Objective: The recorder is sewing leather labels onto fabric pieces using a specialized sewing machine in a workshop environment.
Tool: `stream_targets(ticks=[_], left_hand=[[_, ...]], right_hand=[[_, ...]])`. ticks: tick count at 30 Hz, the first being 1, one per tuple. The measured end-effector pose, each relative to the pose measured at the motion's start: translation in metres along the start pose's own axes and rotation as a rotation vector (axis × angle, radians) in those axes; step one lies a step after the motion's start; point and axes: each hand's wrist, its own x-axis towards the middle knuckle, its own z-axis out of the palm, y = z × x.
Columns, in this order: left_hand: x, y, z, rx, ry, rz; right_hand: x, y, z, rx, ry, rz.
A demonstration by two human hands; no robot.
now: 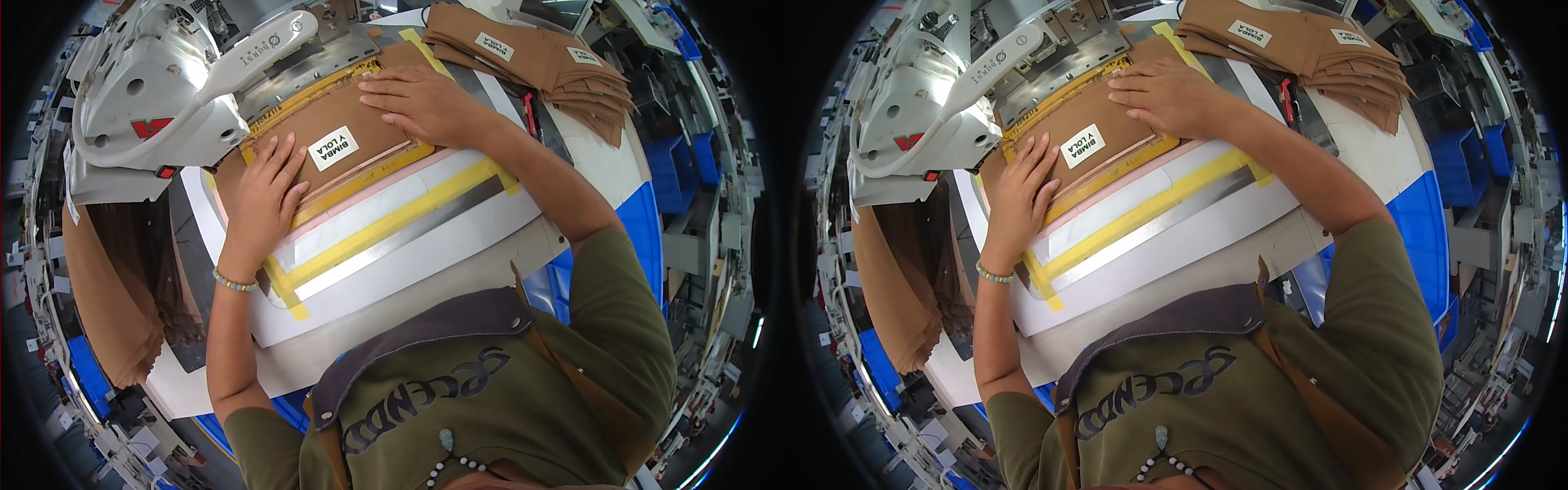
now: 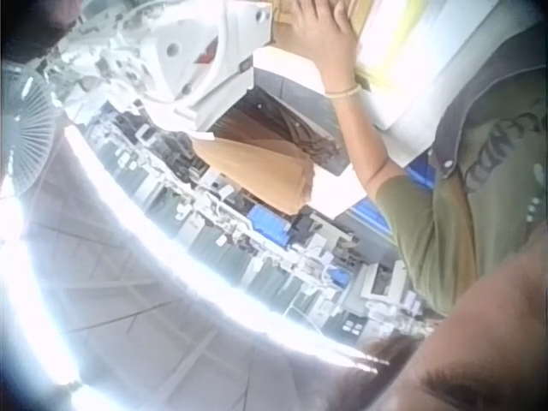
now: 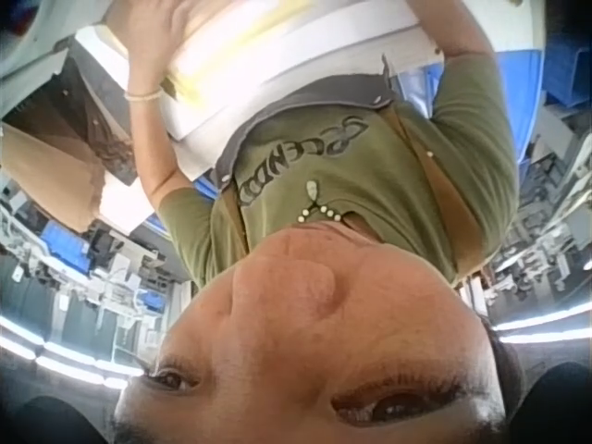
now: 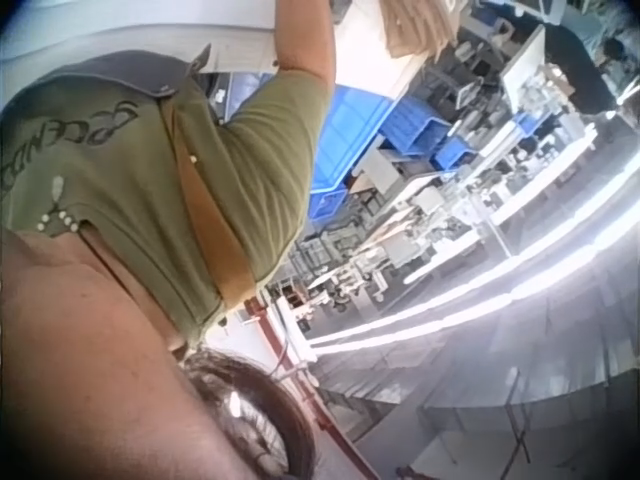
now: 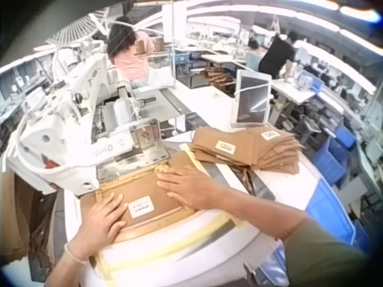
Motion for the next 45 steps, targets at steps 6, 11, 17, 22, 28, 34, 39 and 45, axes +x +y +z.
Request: stream_targets(ticks=[6, 11, 17, 22, 28, 34, 39, 45], left_hand=[[-0.004, 0.000, -0.011, -0.049, -0.105, -0.028], [0.014, 0.001, -0.012, -0.130, -0.063, -0.032], [0.041, 0.017, 0.015, -0.003, 0.029, 0.105], [0.031, 0.023, 0.014, 0.113, -0.054, 0.024], [0.023, 0.023, 0.011, 0.122, -0.049, -0.007], [0.024, 0.025, 0.013, 0.109, -0.039, -0.016], [0.027, 0.027, 0.013, 0.121, -0.030, -0.010], [0.035, 0.029, 0.017, 0.086, -0.006, -0.001]], right_hand=[[0.002, -0.001, -0.002, -0.012, 0.030, -0.052], [0.007, 0.001, -0.004, -0.056, 0.013, -0.060], [0.012, -0.003, -0.006, -0.091, 0.091, -0.112], [0.012, -0.007, -0.008, -0.149, 0.091, -0.136], [0.011, -0.010, -0.010, -0.236, 0.064, -0.143], [0.010, -0.011, -0.008, -0.227, 0.062, -0.135], [0.010, -0.009, -0.005, -0.251, 0.086, -0.151], [0.012, -0.010, -0.002, -0.263, 0.110, -0.168]])
